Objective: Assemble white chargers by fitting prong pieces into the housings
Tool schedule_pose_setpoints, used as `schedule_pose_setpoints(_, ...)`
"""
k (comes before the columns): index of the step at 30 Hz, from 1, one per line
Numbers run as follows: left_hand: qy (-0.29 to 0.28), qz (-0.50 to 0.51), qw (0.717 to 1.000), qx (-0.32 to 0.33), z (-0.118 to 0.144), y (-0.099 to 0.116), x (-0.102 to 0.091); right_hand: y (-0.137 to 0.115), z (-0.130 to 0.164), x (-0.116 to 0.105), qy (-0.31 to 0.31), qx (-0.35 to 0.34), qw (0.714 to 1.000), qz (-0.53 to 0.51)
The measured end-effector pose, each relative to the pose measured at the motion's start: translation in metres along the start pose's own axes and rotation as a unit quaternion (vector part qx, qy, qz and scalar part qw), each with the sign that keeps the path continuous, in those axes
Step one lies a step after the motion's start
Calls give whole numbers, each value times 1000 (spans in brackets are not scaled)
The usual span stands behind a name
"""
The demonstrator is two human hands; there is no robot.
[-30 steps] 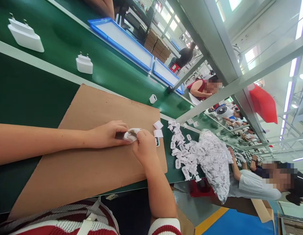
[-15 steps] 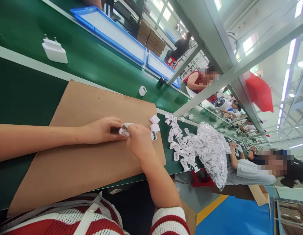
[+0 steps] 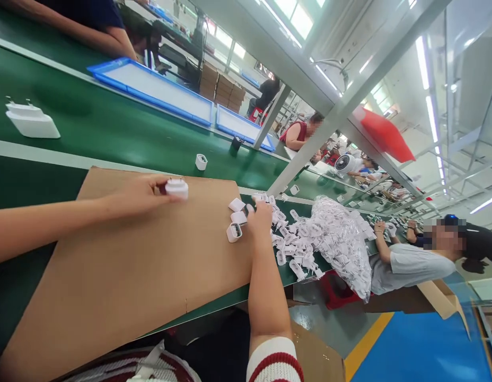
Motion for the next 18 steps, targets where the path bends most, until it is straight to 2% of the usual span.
schedule_pose_setpoints(2,60,-66,996,-27,-35,-13,-22,24,-10,4,0,27,999,38)
schedule_pose_setpoints(4,93,-117,987,-53,-66,-26,-39,41,-14,10,-2,35,997,70)
schedule_pose_setpoints(6,106,-150,980,-79,-84,-36,-49,53,-14,15,8,30,997,73)
schedule_pose_setpoints(8,116,-168,975,-92,-92,-39,-53,59,-15,16,33,20,999,30)
schedule_pose_setpoints(10,175,-176,967,-51,-92,-30,-54,59,-15,12,69,15,997,-25)
schedule_pose_setpoints(12,223,-185,956,44,-91,-12,-47,55,-15,6,107,29,992,-58)
schedule_pose_setpoints(13,219,-195,951,93,-92,-4,-39,52,-14,3,123,43,989,-66)
schedule_pose_setpoints(14,190,-208,951,131,-95,2,-28,48,-13,0,136,59,987,-69)
schedule_pose_setpoints(16,83,-229,954,173,-106,4,-3,39,-10,-5,156,75,982,-75)
schedule_pose_setpoints(18,2,-223,957,187,-122,-1,13,32,-7,-11,182,85,976,-80)
Point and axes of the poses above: each hand's wrist, its own z-axis away from the middle knuckle, its own x-axis out of the palm, y = z × x, the point moved 6 cm from there along -z, towards the middle knuckle, and after that the axes turned 13 degrees about y, right-handed, at the moved point
